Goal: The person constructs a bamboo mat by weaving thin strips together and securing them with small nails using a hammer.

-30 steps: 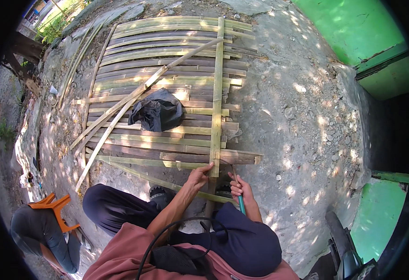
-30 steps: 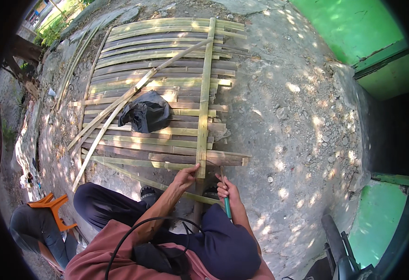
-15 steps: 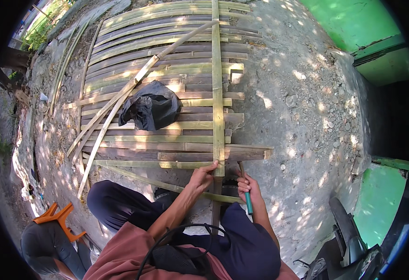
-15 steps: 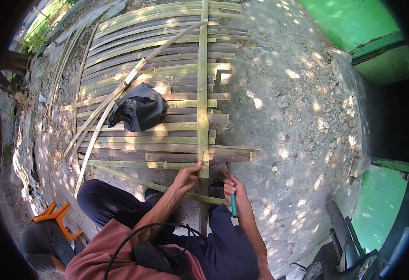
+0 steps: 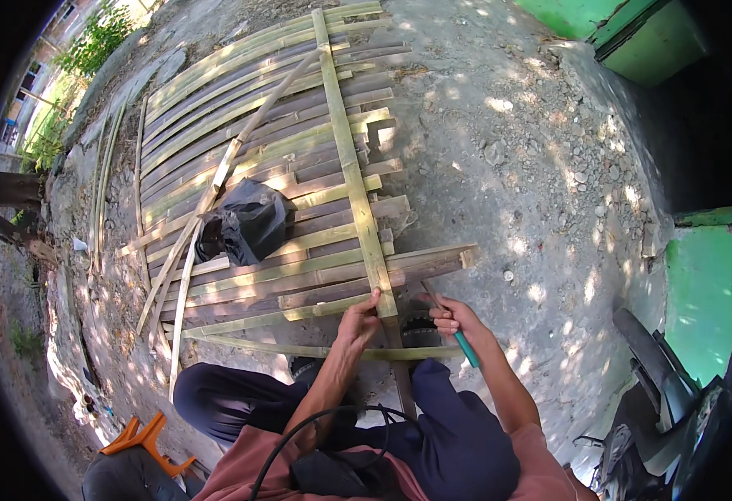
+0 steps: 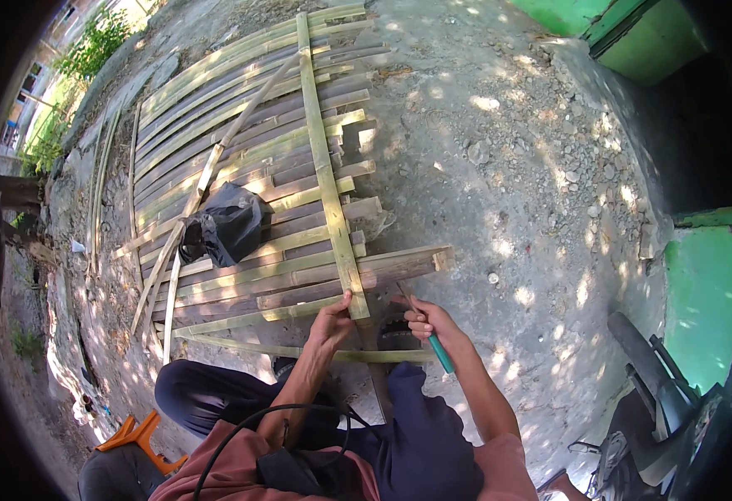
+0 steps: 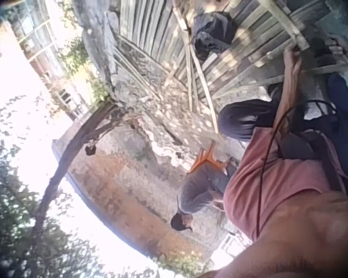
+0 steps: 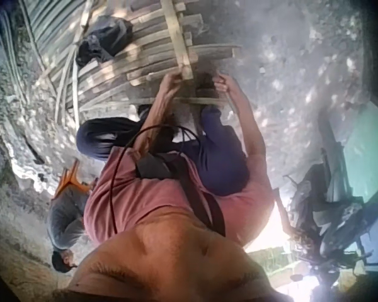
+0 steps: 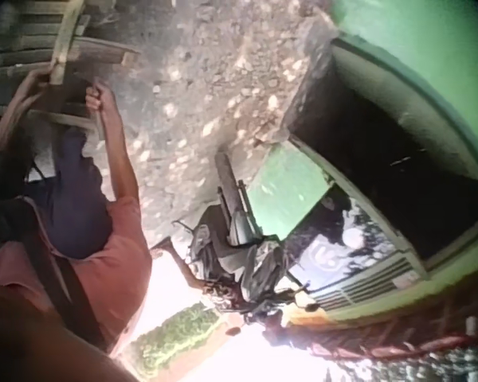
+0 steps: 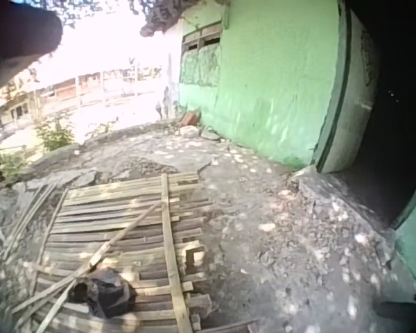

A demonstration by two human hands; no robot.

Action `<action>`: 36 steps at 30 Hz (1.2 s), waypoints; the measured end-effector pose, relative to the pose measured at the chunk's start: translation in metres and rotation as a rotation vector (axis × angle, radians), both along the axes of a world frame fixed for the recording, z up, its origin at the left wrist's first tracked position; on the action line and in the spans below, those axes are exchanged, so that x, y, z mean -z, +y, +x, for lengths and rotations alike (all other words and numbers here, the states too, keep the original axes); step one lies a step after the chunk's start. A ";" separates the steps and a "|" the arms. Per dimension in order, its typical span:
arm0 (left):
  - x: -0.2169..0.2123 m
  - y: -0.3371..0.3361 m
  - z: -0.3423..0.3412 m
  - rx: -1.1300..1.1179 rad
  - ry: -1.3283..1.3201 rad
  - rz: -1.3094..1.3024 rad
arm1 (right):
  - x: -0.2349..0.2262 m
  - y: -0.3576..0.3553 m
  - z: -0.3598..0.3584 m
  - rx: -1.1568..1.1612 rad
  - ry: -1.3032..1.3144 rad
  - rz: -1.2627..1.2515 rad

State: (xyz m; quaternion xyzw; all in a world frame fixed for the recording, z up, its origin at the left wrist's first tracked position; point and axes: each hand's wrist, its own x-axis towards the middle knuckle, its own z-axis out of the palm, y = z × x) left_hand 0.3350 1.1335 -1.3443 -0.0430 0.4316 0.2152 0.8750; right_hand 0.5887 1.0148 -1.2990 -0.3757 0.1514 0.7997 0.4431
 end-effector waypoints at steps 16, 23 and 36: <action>-0.014 0.005 -0.006 0.007 -0.019 0.064 | 0.015 0.073 0.058 -0.213 -0.456 0.189; -0.027 0.004 -0.003 0.012 -0.012 0.048 | 0.005 0.063 0.048 -0.184 -0.441 0.095; -0.007 0.003 -0.004 -0.041 -0.044 -0.032 | 0.003 0.074 0.041 -0.292 -0.100 0.226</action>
